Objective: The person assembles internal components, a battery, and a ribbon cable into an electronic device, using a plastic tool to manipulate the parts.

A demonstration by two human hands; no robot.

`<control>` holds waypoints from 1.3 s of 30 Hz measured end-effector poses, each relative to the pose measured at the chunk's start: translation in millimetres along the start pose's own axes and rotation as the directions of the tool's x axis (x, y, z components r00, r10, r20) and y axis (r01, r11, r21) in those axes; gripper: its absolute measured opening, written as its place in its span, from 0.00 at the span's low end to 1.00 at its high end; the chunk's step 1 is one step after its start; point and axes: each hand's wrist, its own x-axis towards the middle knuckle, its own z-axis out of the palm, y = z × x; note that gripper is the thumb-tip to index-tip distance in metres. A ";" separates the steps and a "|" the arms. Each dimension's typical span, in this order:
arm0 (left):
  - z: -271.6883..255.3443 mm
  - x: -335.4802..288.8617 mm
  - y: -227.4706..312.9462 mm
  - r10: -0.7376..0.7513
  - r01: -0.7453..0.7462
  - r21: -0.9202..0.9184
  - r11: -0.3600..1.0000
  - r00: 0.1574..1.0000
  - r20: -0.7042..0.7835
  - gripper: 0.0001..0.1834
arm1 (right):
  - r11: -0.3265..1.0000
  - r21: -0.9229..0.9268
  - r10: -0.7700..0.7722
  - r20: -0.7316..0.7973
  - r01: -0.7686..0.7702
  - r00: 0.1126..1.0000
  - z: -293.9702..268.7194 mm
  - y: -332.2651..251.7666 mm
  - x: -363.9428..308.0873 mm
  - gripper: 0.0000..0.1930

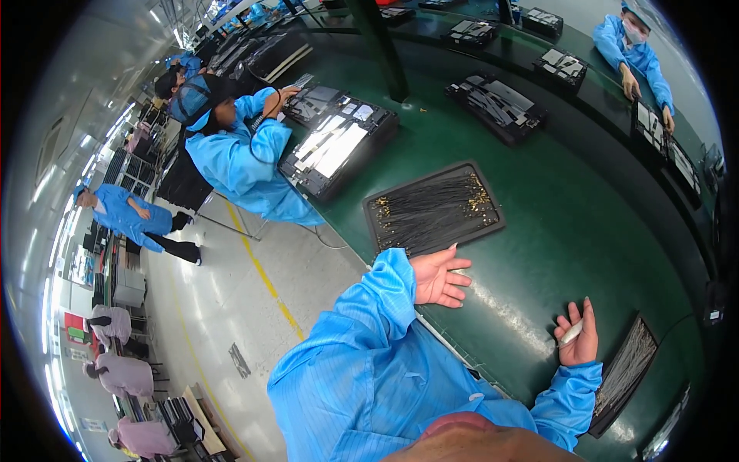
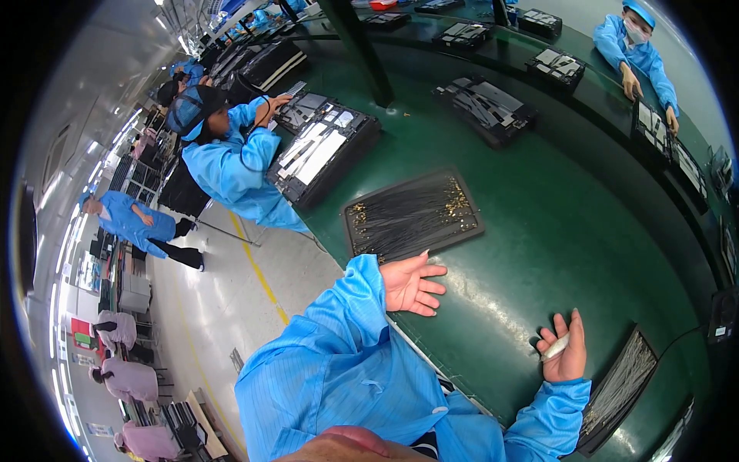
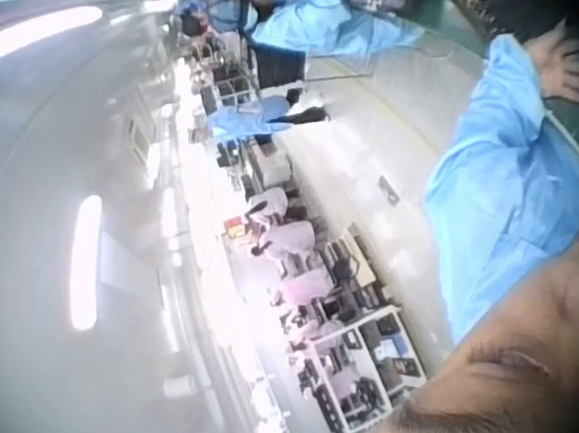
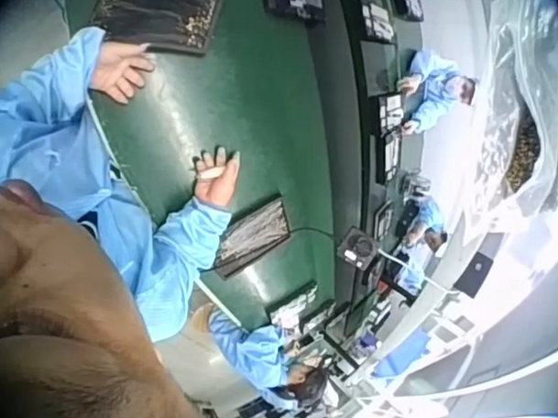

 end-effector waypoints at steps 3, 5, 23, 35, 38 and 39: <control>-0.3 -1.3 -0.7 -0.002 0.002 0.009 1.000 1.000 -0.012 0.29 | 1.000 0.005 0.001 -0.001 -0.001 1.000 -0.2 1.2 -1.1 0.21; -0.3 -1.4 0.4 -0.001 0.001 0.004 1.000 1.000 -0.006 0.30 | 1.000 0.008 0.000 -0.003 0.000 1.000 0.5 1.4 0.1 0.21; -0.5 2.6 -0.7 0.000 0.000 0.002 1.000 1.000 -0.015 0.29 | 1.000 0.000 0.000 0.005 0.000 1.000 -4.8 1.6 5.5 0.22; -0.5 4.1 0.9 0.026 -0.025 0.028 0.999 0.999 -0.041 0.29 | 0.985 -0.105 -0.148 -0.119 0.136 0.982 3.8 -0.6 0.3 0.16; 3.3 10.4 -0.3 -0.007 0.007 0.045 0.999 1.000 -0.017 0.29 | 0.848 -0.242 -0.484 0.008 0.471 0.875 9.7 -29.7 -56.0 0.16; 8.9 11.5 -0.4 -0.018 0.019 0.055 0.998 1.000 -0.019 0.29 | 0.717 -0.224 -0.647 0.138 0.660 0.750 7.4 -44.5 -86.2 0.18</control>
